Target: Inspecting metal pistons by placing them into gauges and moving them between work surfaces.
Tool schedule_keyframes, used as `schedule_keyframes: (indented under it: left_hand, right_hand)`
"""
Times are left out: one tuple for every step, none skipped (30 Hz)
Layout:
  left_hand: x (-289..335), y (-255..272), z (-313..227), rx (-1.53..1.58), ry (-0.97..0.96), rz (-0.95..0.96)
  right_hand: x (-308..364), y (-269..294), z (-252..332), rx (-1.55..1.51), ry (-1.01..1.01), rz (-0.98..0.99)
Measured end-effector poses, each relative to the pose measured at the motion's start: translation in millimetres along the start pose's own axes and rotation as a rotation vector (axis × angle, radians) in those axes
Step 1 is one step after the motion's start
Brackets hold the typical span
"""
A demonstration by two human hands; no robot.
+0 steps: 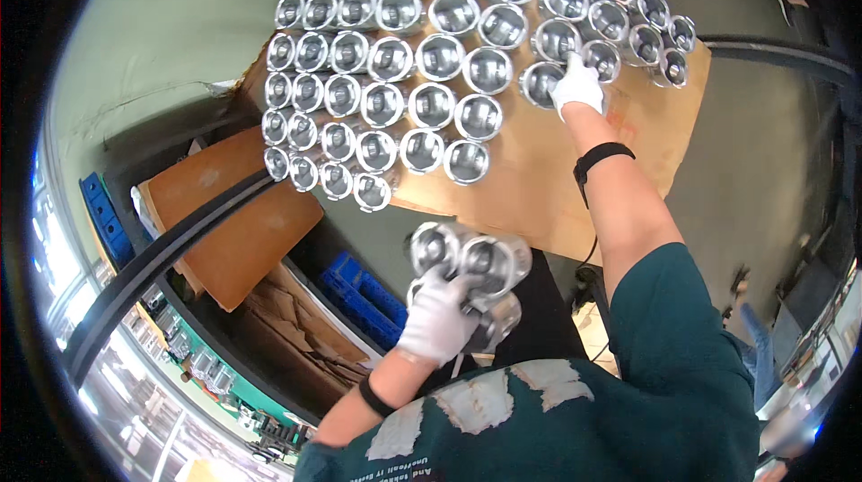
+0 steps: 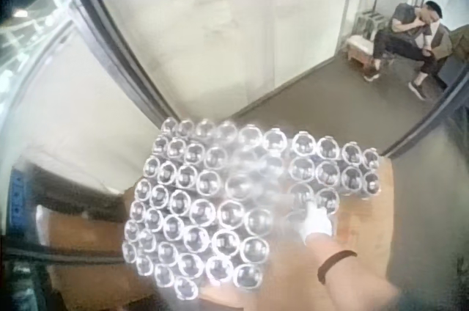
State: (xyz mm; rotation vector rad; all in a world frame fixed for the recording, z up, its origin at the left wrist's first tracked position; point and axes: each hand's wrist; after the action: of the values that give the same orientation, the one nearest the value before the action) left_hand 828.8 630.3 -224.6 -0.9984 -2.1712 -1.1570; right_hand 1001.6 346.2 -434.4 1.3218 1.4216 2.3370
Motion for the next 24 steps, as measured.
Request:
schedule_keyframes:
  left_hand:
    - [-18.9,-9.1,-7.9,-0.02,-0.026,0.06]
    - [-39.1,-20.4,-14.9,-0.035,-0.062,0.121]
    - [-56.7,-29.2,-19.2,-0.058,-0.059,0.17]
    - [-73.4,-38.3,-23.1,-0.079,-0.057,0.218]
    - [-90.0,-47.9,-25.4,-0.109,-0.048,0.215]
    - [-108.6,-58.4,-30.1,-0.139,-0.055,0.218]
    - [-127.5,-70.2,-32.1,-0.197,-0.06,0.202]
    - [-145.7,-78.5,-35.7,-0.256,-0.068,0.185]
    - [-160.9,-84.5,-45.5,-0.275,-0.067,0.157]
    - [-171.7,-87.9,-45.1,-0.299,-0.04,0.126]
    - [-183.3,-96.9,-32.0,-0.312,-0.067,0.025]
    - [-193.5,-106.0,-29.6,-0.345,-0.082,-0.044]
    - [-199.8,-109.7,-36.8,-0.334,-0.072,-0.045]
    - [-205.8,-109.7,-40.4,-0.327,-0.054,-0.053]
    - [-213.5,-116.2,-37.3,-0.337,-0.059,-0.105]
    - [-218.1,-119.5,-37.2,-0.345,-0.034,-0.106]
    - [-225.6,-123.4,-42.3,-0.347,-0.045,-0.115]
    - [-232.1,-128.7,-44.6,-0.353,-0.051,-0.123]
    - [-235.0,-132.2,-46.4,-0.35,-0.061,-0.117]
    - [-235.5,-134.9,-47.2,-0.366,-0.038,-0.138]
    - [-234.5,-135.8,-45.1,-0.385,-0.009,-0.163]
    - [-233.6,-134.3,-43.4,-0.383,-0.009,-0.165]
    - [-232.6,-130.7,-44.3,-0.369,-0.003,-0.132]
    - [-229.9,-124.4,-45.1,-0.355,0.005,-0.106]
  right_hand:
    - [-1.1,3.9,-2.4,0.024,0.019,0.09]
    - [-6.9,7.2,-13.1,0.031,0.072,0.129]
    - [-0.4,9.9,-17.0,0.008,0.167,0.066]
    - [11.6,18.6,-20.2,-0.014,0.262,0.002]
    - [23.7,34.2,-22.9,-0.075,0.273,-0.012]
    - [34.0,50.5,-33.4,-0.131,0.273,-0.036]
    - [39.1,53.7,-56.9,-0.176,0.326,-0.15]
    - [44.2,55.0,-83.5,-0.251,0.375,-0.222]
    - [47.3,50.6,-125.6,-0.33,0.376,-0.246]
    - [69.2,50.7,-139.8,-0.469,0.288,-0.187]
    - [86.8,47.3,-156.7,-0.402,0.232,-0.184]
    - [102.0,38.7,-187.6,-0.404,0.21,-0.2]
    - [117.8,26.7,-217.2,-0.403,0.185,-0.217]
    - [137.3,16.7,-231.2,-0.394,0.082,-0.194]
    - [149.1,-1.5,-253.9,-0.288,0.098,-0.248]
    - [166.0,-12.3,-260.9,-0.3,0.031,-0.192]
    - [180.6,-22.8,-274.6,-0.183,0.009,-0.219]
    - [193.5,-35.7,-284.6,-0.178,-0.041,-0.187]
    - [204.8,-46.4,-287.3,-0.212,-0.077,-0.138]
    - [215.1,-53.6,-284.5,-0.246,-0.11,-0.088]
    - [224.1,-56.1,-275.7,-0.298,-0.125,-0.045]
    - [231.1,-56.1,-265.5,-0.35,-0.136,-0.003]
    - [236.6,-48.8,-253.9,-0.453,-0.228,0.083]
    - [240.2,-50.2,-253.2,-0.45,-0.22,0.076]
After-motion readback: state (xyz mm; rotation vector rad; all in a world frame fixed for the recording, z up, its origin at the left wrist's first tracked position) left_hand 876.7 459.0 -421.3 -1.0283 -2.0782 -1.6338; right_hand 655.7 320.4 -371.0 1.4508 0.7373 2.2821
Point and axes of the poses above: each hand's wrist, its own x-axis away from the middle knuckle, its own y-axis out of the back of the hand, z = x × y, and after that the axes turned 5 degrees about z, right-handed
